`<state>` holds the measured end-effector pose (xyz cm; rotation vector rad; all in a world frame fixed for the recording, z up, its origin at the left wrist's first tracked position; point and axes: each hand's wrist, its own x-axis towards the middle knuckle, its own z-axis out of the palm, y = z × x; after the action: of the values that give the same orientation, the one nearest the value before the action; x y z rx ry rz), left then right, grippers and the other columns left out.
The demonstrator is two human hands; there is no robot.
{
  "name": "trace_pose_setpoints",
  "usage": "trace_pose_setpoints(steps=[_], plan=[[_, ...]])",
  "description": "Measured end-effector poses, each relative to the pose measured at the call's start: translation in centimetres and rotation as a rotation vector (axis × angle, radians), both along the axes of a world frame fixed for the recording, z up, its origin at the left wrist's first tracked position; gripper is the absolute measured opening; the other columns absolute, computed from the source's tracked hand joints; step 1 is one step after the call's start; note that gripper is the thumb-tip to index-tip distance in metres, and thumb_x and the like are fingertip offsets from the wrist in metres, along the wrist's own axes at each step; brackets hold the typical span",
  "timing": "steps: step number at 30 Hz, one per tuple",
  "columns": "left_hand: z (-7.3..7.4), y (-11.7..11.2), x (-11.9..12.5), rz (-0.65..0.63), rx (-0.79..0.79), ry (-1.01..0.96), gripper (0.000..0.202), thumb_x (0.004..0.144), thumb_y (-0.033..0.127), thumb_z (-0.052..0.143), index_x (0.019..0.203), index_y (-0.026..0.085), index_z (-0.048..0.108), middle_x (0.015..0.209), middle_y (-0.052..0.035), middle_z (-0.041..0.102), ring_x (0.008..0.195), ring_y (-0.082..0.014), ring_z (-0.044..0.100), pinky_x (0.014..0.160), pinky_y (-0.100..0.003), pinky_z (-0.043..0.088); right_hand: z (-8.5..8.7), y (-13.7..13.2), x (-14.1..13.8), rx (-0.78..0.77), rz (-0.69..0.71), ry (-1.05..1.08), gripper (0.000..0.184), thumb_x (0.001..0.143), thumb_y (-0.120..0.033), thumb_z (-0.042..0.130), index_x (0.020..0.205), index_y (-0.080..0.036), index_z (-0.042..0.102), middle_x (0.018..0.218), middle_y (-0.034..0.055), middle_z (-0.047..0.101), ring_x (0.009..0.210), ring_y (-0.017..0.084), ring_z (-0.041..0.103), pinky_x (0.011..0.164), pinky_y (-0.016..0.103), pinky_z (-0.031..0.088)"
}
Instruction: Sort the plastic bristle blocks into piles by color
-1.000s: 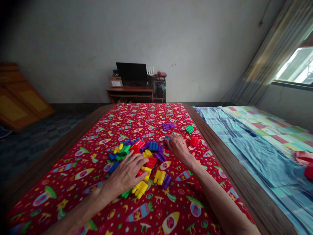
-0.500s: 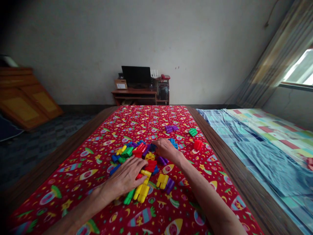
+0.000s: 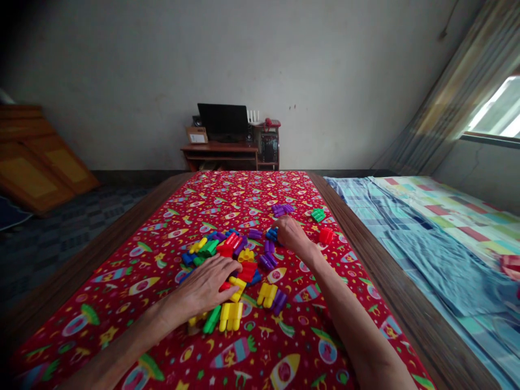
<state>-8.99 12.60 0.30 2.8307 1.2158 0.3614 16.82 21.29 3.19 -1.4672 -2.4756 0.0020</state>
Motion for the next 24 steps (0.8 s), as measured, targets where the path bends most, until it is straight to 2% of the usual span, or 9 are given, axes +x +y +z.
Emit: trace_pose_setpoints(steps=[4,7,9,12,15,19,22,24], plan=[[0.1,0.1,-0.1,0.011,-0.005,0.011,0.03,0.085,0.028,0.063,0.112,0.02,0.053,0.11,-0.007,0.063,0.108,-0.0259,0.058,0.103,-0.045,0.04,0.8,-1.6,-0.9,-0.075,0.043,-0.088,0.024,0.087,-0.014,0.049,0.098,-0.015,0.07,0.081,0.0089,0.07,0.073,0.015,0.061,0.064,0.024,0.039],[-0.1,0.2,-0.1,-0.004,-0.014,0.009,0.029,0.086,0.029,0.062,0.113,0.02,0.053,0.11,-0.0067,0.063,0.108,-0.0251,0.058,0.104,-0.045,0.04,0.8,-3.5,-2.3,-0.136,0.067,-0.211,0.022,0.087,-0.027,0.057,0.105,-0.02,0.069,0.091,0.0081,0.071,0.079,0.018,0.062,0.064,0.025,0.04],[-0.3,0.3,-0.2,-0.013,0.003,0.012,0.03,0.087,0.029,0.061,0.114,0.02,0.052,0.111,-0.0069,0.063,0.11,-0.0247,0.058,0.106,-0.045,0.038,0.5,-4.8,-3.4,-0.141,0.065,-0.276,0.024,0.086,-0.03,0.062,0.107,-0.02,0.068,0.096,0.0102,0.07,0.084,0.021,0.063,0.066,0.027,0.042],[-0.5,0.4,-0.2,-0.008,0.045,0.02,0.034,0.086,0.03,0.062,0.116,0.018,0.051,0.113,-0.0089,0.063,0.112,-0.026,0.058,0.106,-0.046,0.037,-0.1,-6.1,-4.8,-0.135,0.04,-0.334,0.021,0.089,-0.019,0.054,0.106,-0.016,0.067,0.098,0.0147,0.068,0.087,0.023,0.062,0.067,0.029,0.043],[-0.5,0.3,-0.2,-0.002,0.037,0.022,0.034,0.086,0.03,0.063,0.116,0.018,0.052,0.113,-0.0093,0.063,0.112,-0.0268,0.058,0.106,-0.047,0.038,-0.2,-6.4,-4.8,-0.105,0.053,-0.302,0.026,0.089,-0.008,0.047,0.106,-0.013,0.066,0.099,0.0153,0.068,0.089,0.021,0.062,0.069,0.028,0.043],[-0.2,0.2,-0.2,-0.011,-0.001,-0.014,0.03,0.087,0.027,0.061,0.115,0.02,0.053,0.112,-0.0067,0.063,0.111,-0.025,0.057,0.106,-0.046,0.037,0.6,-4.4,-2.6,-0.143,0.121,0.001,0.023,0.085,-0.01,0.054,0.102,-0.015,0.068,0.089,0.0074,0.071,0.076,0.014,0.062,0.066,0.023,0.042],[-0.1,0.2,-0.1,0.001,-0.005,-0.02,0.029,0.086,0.027,0.061,0.114,0.021,0.054,0.111,-0.0062,0.063,0.11,-0.0255,0.057,0.104,-0.046,0.039,1.0,-0.4,-0.6,-0.098,0.089,0.396,0.026,0.081,-0.016,0.059,0.105,-0.016,0.069,0.088,0.0049,0.072,0.074,0.013,0.063,0.066,0.022,0.045],[-0.2,0.2,0.0,0.014,-0.009,-0.014,0.029,0.085,0.028,0.063,0.112,0.021,0.055,0.11,-0.0065,0.064,0.109,-0.0258,0.058,0.103,-0.046,0.04,0.9,3.1,0.4,-0.041,-0.025,0.61,0.03,0.079,-0.017,0.057,0.107,-0.015,0.069,0.09,0.0059,0.073,0.075,0.014,0.065,0.068,0.024,0.048]])
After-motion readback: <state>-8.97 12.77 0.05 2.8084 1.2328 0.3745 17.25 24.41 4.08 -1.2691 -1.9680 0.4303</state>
